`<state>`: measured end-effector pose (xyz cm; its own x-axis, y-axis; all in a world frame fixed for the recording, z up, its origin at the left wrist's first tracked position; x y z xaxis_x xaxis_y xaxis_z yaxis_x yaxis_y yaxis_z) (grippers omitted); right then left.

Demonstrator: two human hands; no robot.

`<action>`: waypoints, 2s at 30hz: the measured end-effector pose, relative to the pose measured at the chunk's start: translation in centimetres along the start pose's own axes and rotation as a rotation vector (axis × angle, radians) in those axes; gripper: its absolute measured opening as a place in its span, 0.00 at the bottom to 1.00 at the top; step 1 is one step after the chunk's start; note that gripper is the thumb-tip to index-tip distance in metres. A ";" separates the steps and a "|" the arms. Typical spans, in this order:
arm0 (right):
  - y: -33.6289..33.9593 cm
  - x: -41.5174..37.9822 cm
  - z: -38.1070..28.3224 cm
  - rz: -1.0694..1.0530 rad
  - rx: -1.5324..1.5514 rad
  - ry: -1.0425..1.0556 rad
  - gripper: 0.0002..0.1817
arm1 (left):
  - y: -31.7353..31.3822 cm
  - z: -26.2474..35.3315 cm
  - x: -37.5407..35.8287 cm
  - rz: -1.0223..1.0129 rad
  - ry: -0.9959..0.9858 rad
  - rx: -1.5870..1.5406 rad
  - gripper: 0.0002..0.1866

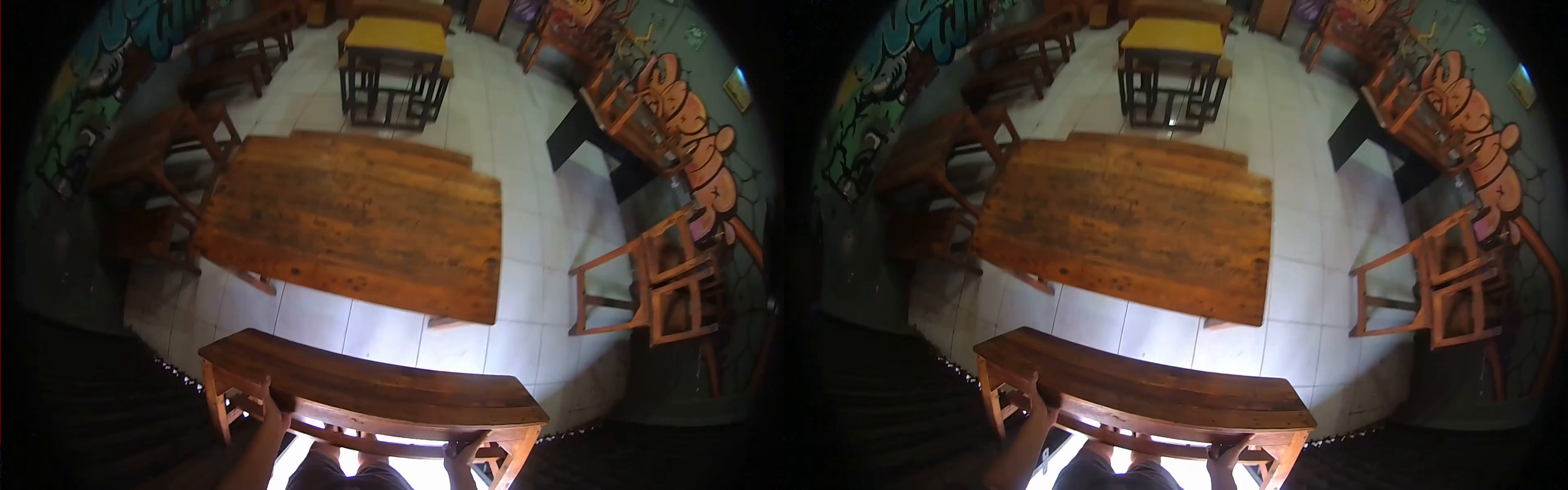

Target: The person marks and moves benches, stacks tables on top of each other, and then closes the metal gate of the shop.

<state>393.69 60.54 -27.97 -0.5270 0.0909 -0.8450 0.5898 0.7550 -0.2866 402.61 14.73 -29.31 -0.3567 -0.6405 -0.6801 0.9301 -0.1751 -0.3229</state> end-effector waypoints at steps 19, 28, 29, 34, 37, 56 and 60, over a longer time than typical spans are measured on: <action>-24.6 -10.1 -18.2 -0.222 0.048 0.466 0.17 | -20.9 23.1 -7.8 -0.352 -0.358 0.127 0.23; -31.0 -5.3 -14.7 0.030 0.061 0.327 0.25 | -26.0 26.9 0.8 -0.456 -0.268 0.348 0.28; -31.4 -4.9 -14.3 0.078 0.058 0.323 0.25 | -26.6 26.9 1.9 -0.455 -0.252 0.351 0.28; -34.3 -3.0 -12.9 0.127 0.015 0.238 0.20 | -29.1 27.2 6.4 -0.342 -0.190 0.393 0.34; -36.6 -1.9 -13.6 0.192 0.028 0.297 0.21 | -31.3 27.3 8.5 -0.337 -0.194 0.435 0.38; -51.7 13.4 -24.2 -0.165 -0.430 0.234 0.23 | -41.6 23.3 -2.0 -1.110 -1.407 1.631 0.36; -53.3 10.3 -24.9 -0.114 -0.658 0.068 0.26 | -43.9 23.4 -1.0 -1.070 -1.247 1.726 0.33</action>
<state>341.63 37.39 -10.17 -0.6138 0.0120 -0.7893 0.0436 0.9989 -0.0187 364.17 5.59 0.96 -0.9773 0.2040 0.0565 -0.0331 -0.4107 0.9112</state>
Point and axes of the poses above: each hand's wrist, its own x-axis towards the middle knuckle, its own y-axis out of the back of the hand, z = x × y, the point moved 6 cm from there along x, towards the middle knuckle, and after that the axes turned 7 degrees about -y, right-handed, at the moved point
